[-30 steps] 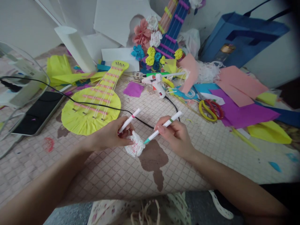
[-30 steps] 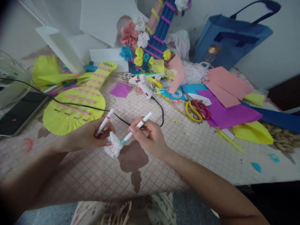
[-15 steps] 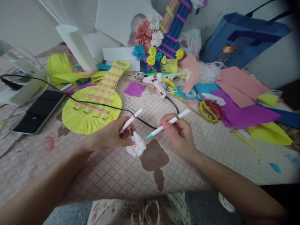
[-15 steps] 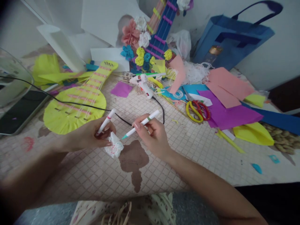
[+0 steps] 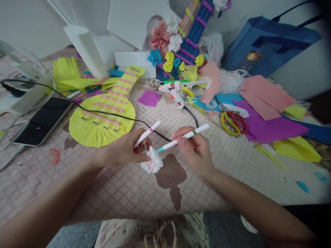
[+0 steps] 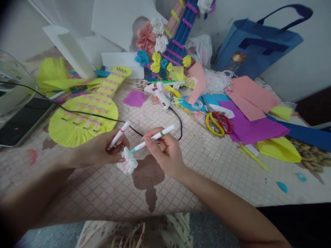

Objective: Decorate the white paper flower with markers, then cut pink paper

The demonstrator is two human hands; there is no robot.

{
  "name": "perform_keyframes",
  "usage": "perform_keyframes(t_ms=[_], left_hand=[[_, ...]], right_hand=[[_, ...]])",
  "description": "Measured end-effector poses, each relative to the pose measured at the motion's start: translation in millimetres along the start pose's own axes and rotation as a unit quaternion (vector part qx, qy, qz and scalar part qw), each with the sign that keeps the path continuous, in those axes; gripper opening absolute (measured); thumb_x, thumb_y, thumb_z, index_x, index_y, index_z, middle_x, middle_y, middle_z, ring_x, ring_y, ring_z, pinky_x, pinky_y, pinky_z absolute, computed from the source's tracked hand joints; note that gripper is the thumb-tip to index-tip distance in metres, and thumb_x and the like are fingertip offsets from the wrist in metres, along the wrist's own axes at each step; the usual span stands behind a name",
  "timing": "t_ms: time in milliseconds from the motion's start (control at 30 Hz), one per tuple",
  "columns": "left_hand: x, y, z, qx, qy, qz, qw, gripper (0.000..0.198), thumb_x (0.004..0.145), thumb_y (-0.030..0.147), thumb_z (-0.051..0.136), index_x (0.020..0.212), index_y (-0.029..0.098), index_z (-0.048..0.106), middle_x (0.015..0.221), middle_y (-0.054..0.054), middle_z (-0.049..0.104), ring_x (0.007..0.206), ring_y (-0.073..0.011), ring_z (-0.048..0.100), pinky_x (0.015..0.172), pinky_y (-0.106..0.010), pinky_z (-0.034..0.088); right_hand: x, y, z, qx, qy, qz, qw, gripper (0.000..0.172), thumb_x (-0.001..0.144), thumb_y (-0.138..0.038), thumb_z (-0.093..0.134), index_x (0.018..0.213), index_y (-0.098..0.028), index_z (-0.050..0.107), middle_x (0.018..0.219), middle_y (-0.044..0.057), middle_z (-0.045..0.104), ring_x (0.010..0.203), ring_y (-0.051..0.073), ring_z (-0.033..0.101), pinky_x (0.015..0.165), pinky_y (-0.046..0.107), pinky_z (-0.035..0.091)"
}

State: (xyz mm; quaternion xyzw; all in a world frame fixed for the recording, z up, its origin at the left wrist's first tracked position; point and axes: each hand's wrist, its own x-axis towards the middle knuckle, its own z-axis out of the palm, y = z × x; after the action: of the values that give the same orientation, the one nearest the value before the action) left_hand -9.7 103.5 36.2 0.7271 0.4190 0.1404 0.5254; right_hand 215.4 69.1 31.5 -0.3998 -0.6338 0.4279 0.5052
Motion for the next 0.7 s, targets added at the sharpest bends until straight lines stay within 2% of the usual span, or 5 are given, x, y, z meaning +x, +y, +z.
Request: perform_keyframes(t_ms=[300, 467, 567, 700], left_hand=[[-0.9, -2.0, 1.6, 0.005, -0.005, 0.0, 1.0, 0.03, 0.071, 0.031, 0.071, 0.091, 0.018, 0.052, 0.065, 0.008, 0.043, 0.054, -0.0067, 0.04, 0.05, -0.019, 0.035], [0.4, -0.1, 1.5, 0.007, -0.002, 0.003, 1.0, 0.031, 0.071, 0.031, 0.072, 0.09, 0.017, 0.052, 0.065, 0.008, 0.043, 0.055, -0.0064, 0.04, 0.05, -0.019, 0.035], [0.5, 0.7, 1.2, 0.004, -0.004, 0.001, 1.0, 0.031, 0.071, 0.032, 0.072, 0.09, 0.017, 0.052, 0.065, 0.008, 0.043, 0.055, -0.0063, 0.039, 0.049, -0.019, 0.034], [-0.4, 0.0, 1.6, 0.0, -0.003, 0.007, 1.0, 0.032, 0.071, 0.032, 0.072, 0.09, 0.017, 0.051, 0.066, 0.008, 0.044, 0.054, -0.0061, 0.039, 0.049, -0.019, 0.034]], right_hand=[[0.7, 0.0, 1.5, -0.01, -0.001, 0.012, 1.0, 0.012, 0.091, -0.03, 0.056, 0.087, -0.022, 0.062, 0.08, 0.0, 0.06, 0.068, 0.011, 0.054, 0.054, 0.025, 0.041], [1.5, 0.0, 2.6, -0.006, 0.01, 0.009, 1.0, 0.013, 0.092, -0.031, 0.054, 0.087, -0.021, 0.061, 0.077, -0.001, 0.058, 0.06, 0.009, 0.047, 0.05, 0.023, 0.035], [1.5, -0.2, 3.9, -0.017, -0.012, 0.016, 1.0, 0.013, 0.092, -0.03, 0.055, 0.088, -0.02, 0.062, 0.073, -0.003, 0.055, 0.054, 0.008, 0.04, 0.047, 0.023, 0.031], [1.3, -0.3, 4.7, -0.016, 0.0, 0.017, 1.0, 0.014, 0.092, -0.031, 0.055, 0.089, -0.021, 0.062, 0.069, -0.004, 0.053, 0.053, 0.007, 0.038, 0.047, 0.023, 0.029]])
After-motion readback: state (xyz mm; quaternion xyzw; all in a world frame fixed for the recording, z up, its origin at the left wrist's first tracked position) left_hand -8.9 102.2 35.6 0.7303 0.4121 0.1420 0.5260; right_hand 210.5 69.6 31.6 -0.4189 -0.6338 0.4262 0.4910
